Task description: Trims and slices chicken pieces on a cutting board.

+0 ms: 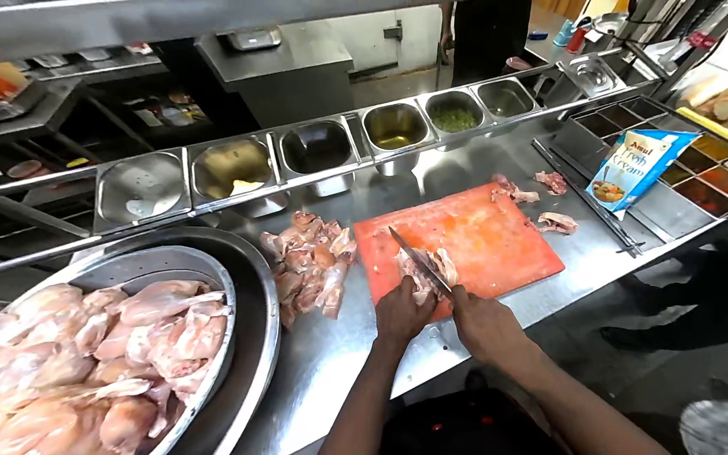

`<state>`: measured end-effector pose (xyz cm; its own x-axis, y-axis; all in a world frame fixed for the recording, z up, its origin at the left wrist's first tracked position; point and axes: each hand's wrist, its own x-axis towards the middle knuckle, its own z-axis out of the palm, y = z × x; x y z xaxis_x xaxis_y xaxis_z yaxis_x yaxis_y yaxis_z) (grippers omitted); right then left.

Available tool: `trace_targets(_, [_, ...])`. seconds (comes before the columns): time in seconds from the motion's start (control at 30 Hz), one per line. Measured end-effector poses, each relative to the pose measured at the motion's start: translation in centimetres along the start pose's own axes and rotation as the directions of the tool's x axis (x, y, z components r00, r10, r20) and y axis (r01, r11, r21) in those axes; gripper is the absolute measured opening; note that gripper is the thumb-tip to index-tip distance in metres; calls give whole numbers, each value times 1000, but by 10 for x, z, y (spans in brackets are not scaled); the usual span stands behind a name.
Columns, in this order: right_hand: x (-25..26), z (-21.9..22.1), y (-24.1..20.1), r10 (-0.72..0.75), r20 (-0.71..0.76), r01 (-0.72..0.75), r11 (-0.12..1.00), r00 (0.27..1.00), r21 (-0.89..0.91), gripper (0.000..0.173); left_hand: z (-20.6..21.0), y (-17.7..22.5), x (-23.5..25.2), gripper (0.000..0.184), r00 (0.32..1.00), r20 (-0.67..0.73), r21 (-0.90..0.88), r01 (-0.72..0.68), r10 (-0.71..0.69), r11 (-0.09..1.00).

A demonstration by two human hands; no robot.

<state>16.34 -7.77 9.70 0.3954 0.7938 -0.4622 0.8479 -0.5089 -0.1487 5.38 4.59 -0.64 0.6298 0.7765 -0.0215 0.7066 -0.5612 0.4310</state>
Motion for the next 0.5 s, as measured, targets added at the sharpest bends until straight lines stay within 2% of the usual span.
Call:
trace_targets(0.13, [0,-16,-12,41,113,-37,999,993,-31,29,-8,3,11,53,994,86,3,67,-67,998])
trace_targets(0.27, [30,18,-6,58,46,-62,995,997,81,29,-11,1,22,51,983,166,-15,78,-75,997])
trace_targets(0.4, [18,-4,-2,40,110,-46,998,993,50,25,-9,2,20,48,984,167,-28,65,-59,998])
trace_targets(0.5, [26,-20,-6,38,155,-45,998,987,42,28,-15,5,22,49,967,250,-44,56,-43,997])
